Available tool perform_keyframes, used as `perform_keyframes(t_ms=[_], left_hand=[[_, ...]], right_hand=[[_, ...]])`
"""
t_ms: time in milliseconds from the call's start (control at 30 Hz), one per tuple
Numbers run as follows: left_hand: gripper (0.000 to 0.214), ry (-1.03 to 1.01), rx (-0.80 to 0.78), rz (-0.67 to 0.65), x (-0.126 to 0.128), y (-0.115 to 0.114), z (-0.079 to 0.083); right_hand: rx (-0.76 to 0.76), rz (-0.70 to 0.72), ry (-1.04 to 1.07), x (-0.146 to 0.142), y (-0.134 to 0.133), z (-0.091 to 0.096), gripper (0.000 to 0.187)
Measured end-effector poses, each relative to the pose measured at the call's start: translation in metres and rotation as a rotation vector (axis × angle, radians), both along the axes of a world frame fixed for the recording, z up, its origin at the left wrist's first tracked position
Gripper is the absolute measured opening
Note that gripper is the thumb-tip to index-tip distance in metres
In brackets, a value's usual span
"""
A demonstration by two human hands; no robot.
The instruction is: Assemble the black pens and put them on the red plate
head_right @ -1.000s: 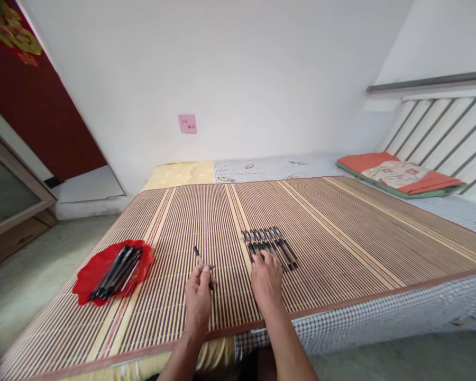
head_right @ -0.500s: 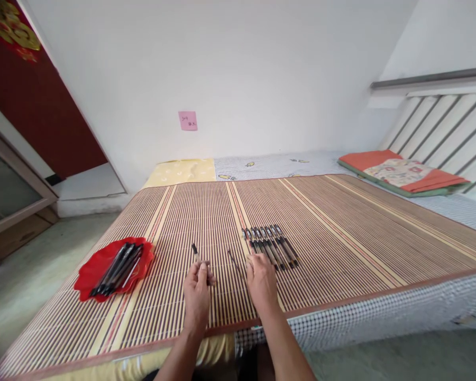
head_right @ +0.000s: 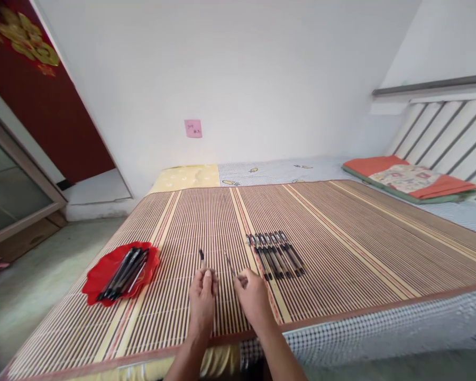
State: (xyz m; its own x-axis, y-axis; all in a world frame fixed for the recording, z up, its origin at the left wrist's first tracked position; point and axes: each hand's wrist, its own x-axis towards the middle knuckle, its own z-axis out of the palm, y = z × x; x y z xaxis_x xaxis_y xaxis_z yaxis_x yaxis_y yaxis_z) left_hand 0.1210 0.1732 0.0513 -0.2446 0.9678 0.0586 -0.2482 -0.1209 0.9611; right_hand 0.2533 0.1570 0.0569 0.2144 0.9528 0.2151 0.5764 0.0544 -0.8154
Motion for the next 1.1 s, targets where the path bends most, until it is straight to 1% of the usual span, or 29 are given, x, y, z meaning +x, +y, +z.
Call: perform_keyframes(t_ms=[67, 133, 167, 233, 300, 367, 467, 567, 667, 733, 767, 833, 933, 1000, 1100], left_hand=[[0.043, 0.005, 0.033, -0.076, 0.001, -0.002, 0.001], [0.041, 0.015, 0.064, -0.132, 0.001, -0.004, 0.003], [0.041, 0.011, 0.076, -0.148, 0.001, -0.005, 0.004], [0.042, -0.013, 0.084, -0.17, -0.001, -0.007, 0.007], [0.044, -0.05, 0.08, -0.179, -0.002, -0.006, 0.008], [0.044, -0.087, 0.076, -0.185, -0.003, -0.005, 0.007], [0.044, -0.131, 0.061, -0.181, -0.004, -0.003, 0.005], [0.046, -0.136, 0.021, -0.159, -0.005, -0.002, 0.002], [0.045, -0.097, 0.005, -0.16, -0.005, -0.002, 0.002], [0.045, -0.077, 0.008, -0.186, -0.006, -0.003, 0.003], [0.045, -0.074, 0.008, -0.196, -0.006, -0.003, 0.003], [0.044, -0.06, 0.006, -0.211, -0.005, -0.003, 0.003], [0.043, -0.048, 0.009, -0.199, -0.004, -0.003, 0.003], [0.045, -0.054, 0.012, -0.185, -0.004, -0.003, 0.003], [0.046, -0.031, 0.001, -0.144, -0.004, -0.003, 0.004]], right_hand=[[0.032, 0.043, 0.277, -0.001, 0.003, 0.012, 0.024], [0.028, 0.09, 0.484, -0.004, 0.01, 0.029, 0.026], [0.023, 0.112, 0.554, -0.005, 0.015, 0.037, 0.026], [0.014, 0.166, 0.625, -0.01, 0.026, 0.052, 0.024], [-0.012, 0.237, 0.639, -0.014, 0.036, 0.061, 0.024], [-0.047, 0.314, 0.622, -0.019, 0.041, 0.063, 0.021], [-0.077, 0.383, 0.592, -0.024, 0.043, 0.058, 0.015], [-0.102, 0.425, 0.61, -0.023, 0.042, 0.051, 0.017], [-0.121, 0.406, 0.637, -0.013, 0.046, 0.054, 0.03], [-0.055, 0.327, 0.675, -0.003, 0.052, 0.062, 0.041], [-0.007, 0.288, 0.7, 0.002, 0.056, 0.068, 0.043], [0.059, 0.255, 0.733, 0.01, 0.063, 0.08, 0.042], [0.031, 0.326, 0.692, 0.013, 0.072, 0.094, 0.034], [0.008, 0.374, 0.68, 0.01, 0.074, 0.097, 0.029], [0.007, 0.376, 0.727, 0.003, 0.072, 0.093, 0.028]])
